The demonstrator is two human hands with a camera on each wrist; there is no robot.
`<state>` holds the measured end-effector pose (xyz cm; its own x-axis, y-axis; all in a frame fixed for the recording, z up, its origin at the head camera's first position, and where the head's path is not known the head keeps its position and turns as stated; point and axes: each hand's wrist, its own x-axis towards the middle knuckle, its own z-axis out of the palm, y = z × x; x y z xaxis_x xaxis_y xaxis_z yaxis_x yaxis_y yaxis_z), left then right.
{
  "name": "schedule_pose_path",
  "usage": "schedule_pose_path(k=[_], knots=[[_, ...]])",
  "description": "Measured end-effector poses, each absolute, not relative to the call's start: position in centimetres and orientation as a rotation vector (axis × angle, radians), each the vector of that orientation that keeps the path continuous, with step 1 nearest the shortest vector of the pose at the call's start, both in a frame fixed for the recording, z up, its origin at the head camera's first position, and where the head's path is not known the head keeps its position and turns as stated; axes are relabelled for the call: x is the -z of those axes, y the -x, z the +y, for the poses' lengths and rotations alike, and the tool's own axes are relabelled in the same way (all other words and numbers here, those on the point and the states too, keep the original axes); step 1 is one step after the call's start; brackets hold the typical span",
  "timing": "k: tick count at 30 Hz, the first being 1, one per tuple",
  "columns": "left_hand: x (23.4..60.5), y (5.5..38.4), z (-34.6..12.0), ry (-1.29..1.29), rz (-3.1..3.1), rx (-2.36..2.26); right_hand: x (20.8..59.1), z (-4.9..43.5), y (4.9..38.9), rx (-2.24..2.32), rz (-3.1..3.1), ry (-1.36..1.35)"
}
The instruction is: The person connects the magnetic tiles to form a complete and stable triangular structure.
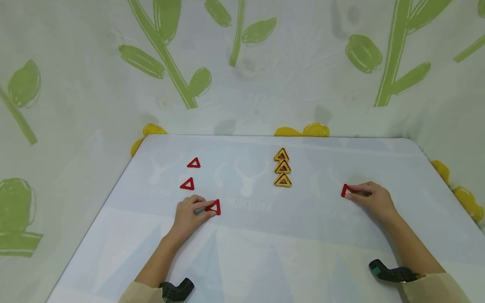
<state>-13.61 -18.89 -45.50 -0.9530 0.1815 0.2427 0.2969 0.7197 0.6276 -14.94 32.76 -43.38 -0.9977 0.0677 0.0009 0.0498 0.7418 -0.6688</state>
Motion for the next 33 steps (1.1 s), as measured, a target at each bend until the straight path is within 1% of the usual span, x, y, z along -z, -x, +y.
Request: schedule_pose_path(k=[20, 33], knots=[[45.4, 13.8, -17.1, 0.517, -2.751, 1.034, 44.0, 30.4, 13.4, -1.204, -2.866, 0.050], [45.4, 13.9, -15.4, 0.539, -2.728, 1.049, 44.5, 28.9, 12.5, -1.183, -2.869, -0.032]])
